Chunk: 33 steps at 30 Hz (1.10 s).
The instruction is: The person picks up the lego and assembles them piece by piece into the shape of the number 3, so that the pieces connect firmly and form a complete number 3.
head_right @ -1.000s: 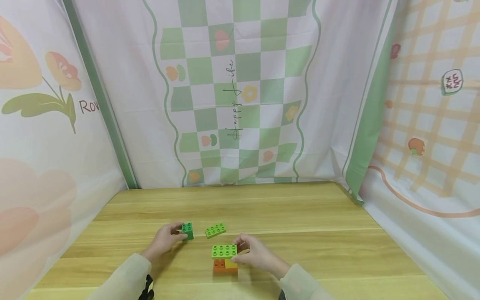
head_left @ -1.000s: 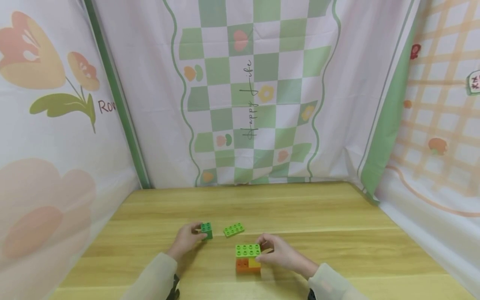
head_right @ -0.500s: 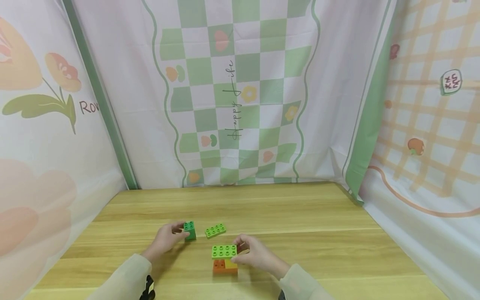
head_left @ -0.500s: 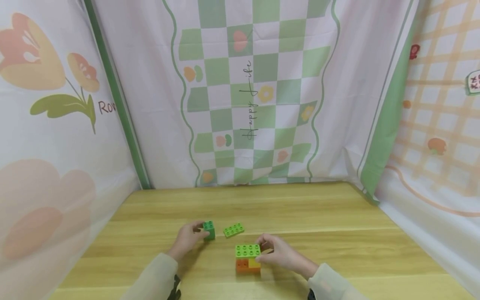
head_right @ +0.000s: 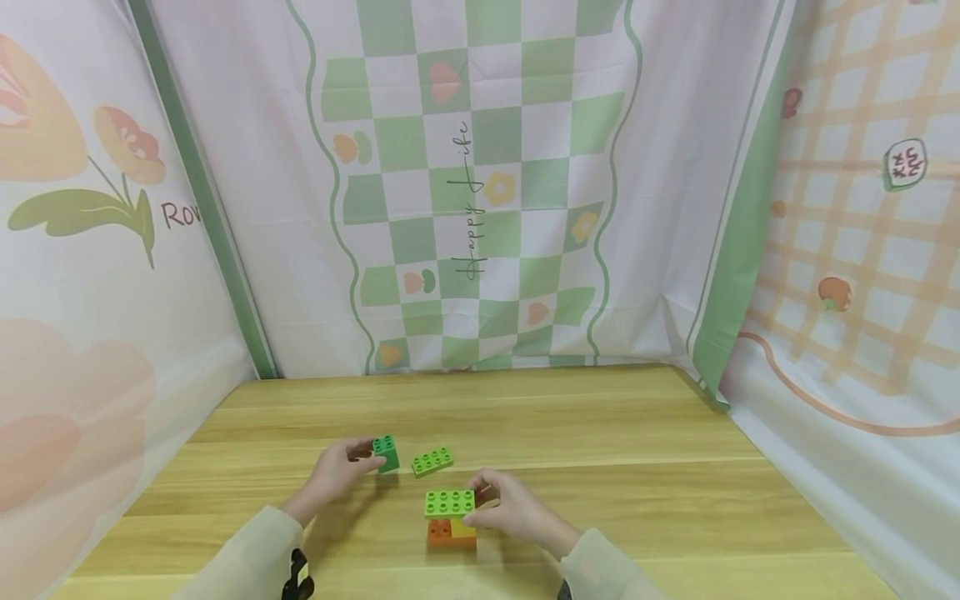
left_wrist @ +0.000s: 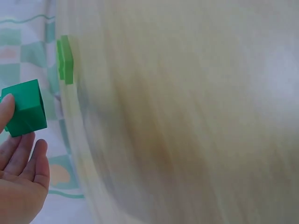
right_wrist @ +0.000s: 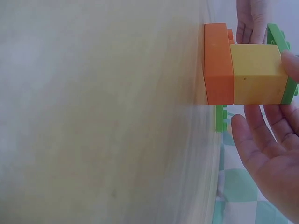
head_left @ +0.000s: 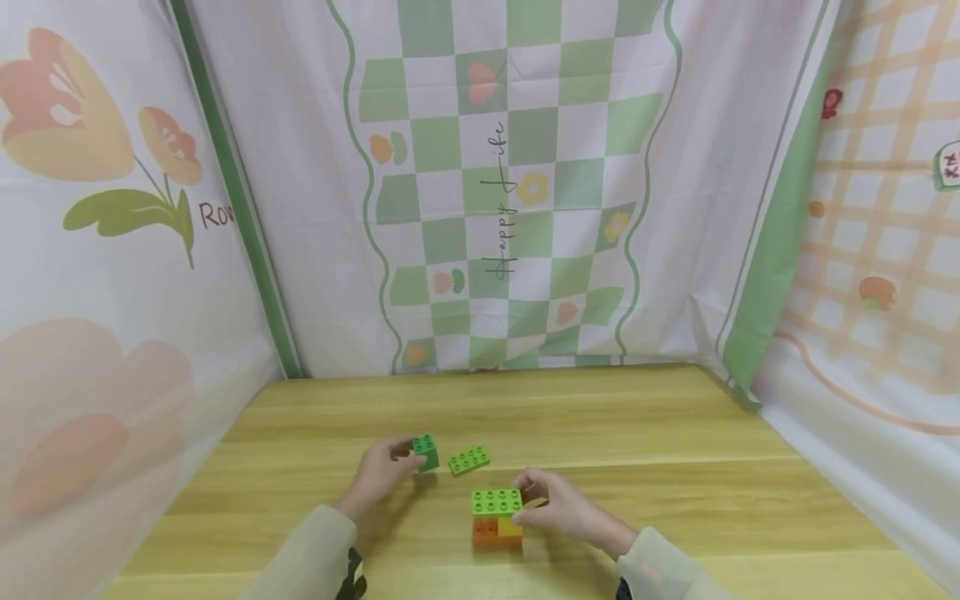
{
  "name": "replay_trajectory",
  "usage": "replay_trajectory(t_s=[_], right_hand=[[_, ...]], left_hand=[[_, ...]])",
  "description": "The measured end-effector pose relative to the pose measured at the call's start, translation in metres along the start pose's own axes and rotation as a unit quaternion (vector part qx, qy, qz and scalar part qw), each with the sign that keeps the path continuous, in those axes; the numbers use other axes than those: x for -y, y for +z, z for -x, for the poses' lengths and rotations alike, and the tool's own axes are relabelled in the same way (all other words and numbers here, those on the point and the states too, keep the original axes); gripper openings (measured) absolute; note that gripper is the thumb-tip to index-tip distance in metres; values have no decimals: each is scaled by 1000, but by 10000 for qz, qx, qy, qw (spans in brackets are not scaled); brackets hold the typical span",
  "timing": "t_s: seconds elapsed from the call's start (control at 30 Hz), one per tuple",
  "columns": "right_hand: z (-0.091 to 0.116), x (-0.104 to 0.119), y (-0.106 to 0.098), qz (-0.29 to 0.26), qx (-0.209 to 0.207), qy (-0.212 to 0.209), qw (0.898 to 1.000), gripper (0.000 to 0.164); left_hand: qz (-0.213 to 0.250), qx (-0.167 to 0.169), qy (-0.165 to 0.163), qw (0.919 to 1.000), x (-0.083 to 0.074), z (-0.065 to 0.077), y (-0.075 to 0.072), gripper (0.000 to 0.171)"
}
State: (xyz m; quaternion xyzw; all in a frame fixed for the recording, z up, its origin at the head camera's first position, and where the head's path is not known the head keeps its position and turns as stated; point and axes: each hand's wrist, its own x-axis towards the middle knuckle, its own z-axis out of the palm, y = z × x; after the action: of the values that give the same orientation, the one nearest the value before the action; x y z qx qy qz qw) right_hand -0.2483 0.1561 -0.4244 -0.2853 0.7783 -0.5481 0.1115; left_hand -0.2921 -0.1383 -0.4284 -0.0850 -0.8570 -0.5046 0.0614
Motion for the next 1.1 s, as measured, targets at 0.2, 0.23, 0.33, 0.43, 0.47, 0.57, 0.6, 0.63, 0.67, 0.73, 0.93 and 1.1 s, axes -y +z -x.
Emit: replay_trajectory(t_s=[0.2, 0.23, 0.33, 0.43, 0.47, 0.57, 0.6, 0.63, 0.67, 0.73, 0.93, 1.1], right_hand=[[0, -2, 0, -65, 0, -45, 10000, 29], [0, -2, 0, -62, -2, -36, 10000, 29], [0, -3, 0, -22, 0, -34, 10000, 29], [0, -2, 0, -14, 10, -26, 10000, 28], [0, -2, 0, -22, 14, -17, 10000, 28], [0, -1, 0, -38, 26, -13, 10000, 28], [0, -1, 0, -51, 33, -31, 10000, 28], [0, -1, 0, -49, 33, -40, 10000, 28], [-1, -1, 0, -47, 33, -44, 10000, 28], [0, -1, 0, -32, 26, -58, 10000, 28], [-1, -2, 0, 15, -5, -84, 10000, 28], [0, -2, 1, -9, -8, -94, 10000, 28]], left_hand=[[23, 1, 7, 10000, -6, 0, 3, 48], [37, 11, 17, 10000, -7, 0, 3, 50], [77, 61, 62, 9999, -10, 0, 4, 53], [92, 92, 71, 9999, -14, 1, 4, 53], [89, 105, 89, 9999, -16, 1, 4, 53], [81, 117, 129, 9998, -21, 3, 5, 53], [85, 118, 140, 9998, -22, 4, 6, 53], [100, 123, 156, 9998, -23, 4, 7, 53], [123, 125, 176, 9997, -25, 5, 7, 53], [148, 140, 225, 9995, -27, 5, 9, 53], [254, 288, 386, 9985, -35, 6, 14, 52], [423, 407, 597, 9965, -42, 7, 19, 50]])
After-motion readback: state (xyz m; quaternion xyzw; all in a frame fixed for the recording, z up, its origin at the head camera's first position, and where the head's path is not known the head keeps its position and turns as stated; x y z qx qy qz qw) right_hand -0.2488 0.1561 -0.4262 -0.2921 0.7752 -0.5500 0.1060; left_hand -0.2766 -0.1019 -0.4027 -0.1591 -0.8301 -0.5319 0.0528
